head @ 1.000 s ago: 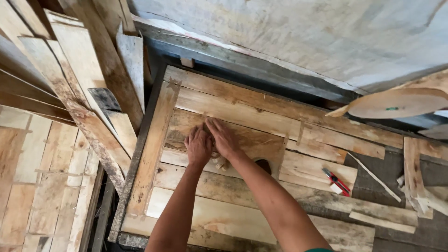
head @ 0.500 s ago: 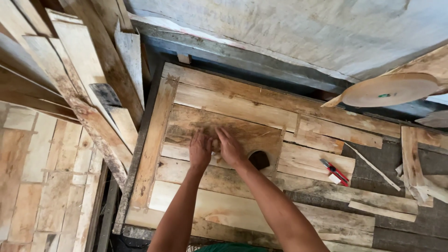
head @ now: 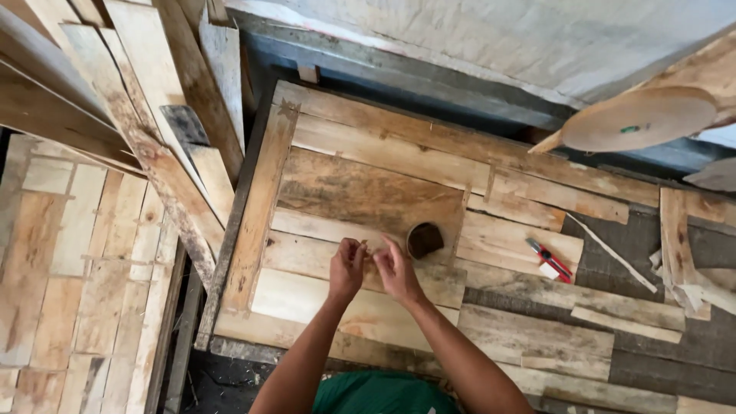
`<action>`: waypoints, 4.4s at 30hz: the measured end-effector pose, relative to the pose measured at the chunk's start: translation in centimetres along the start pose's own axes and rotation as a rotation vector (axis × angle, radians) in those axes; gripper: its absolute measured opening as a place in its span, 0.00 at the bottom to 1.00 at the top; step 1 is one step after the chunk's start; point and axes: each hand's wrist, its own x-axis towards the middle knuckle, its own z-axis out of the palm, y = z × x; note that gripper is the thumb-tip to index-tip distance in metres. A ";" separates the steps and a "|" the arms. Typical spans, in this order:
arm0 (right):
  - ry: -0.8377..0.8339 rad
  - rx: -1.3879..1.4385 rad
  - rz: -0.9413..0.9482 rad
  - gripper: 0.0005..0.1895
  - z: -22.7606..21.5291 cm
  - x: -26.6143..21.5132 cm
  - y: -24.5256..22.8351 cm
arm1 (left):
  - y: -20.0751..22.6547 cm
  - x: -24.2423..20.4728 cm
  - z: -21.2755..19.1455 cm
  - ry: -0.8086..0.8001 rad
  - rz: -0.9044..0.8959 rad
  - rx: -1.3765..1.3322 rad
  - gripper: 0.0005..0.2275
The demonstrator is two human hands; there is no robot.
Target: Measuring a circular hole and fitting thin wooden strips onto a wooden assembly on a workbench.
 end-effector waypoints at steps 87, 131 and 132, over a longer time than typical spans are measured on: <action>0.520 -0.444 -0.183 0.23 -12.7 -1.4 -0.7 | -1.1 -0.4 10.7 -0.127 -0.153 0.399 0.15; 0.301 -0.061 -0.096 0.17 -20.3 -11.0 4.0 | -0.6 -8.8 21.3 -0.208 0.044 0.225 0.09; 0.294 -0.055 -0.067 0.17 -20.3 -10.9 3.8 | -0.7 -8.6 21.5 -0.199 0.076 0.223 0.08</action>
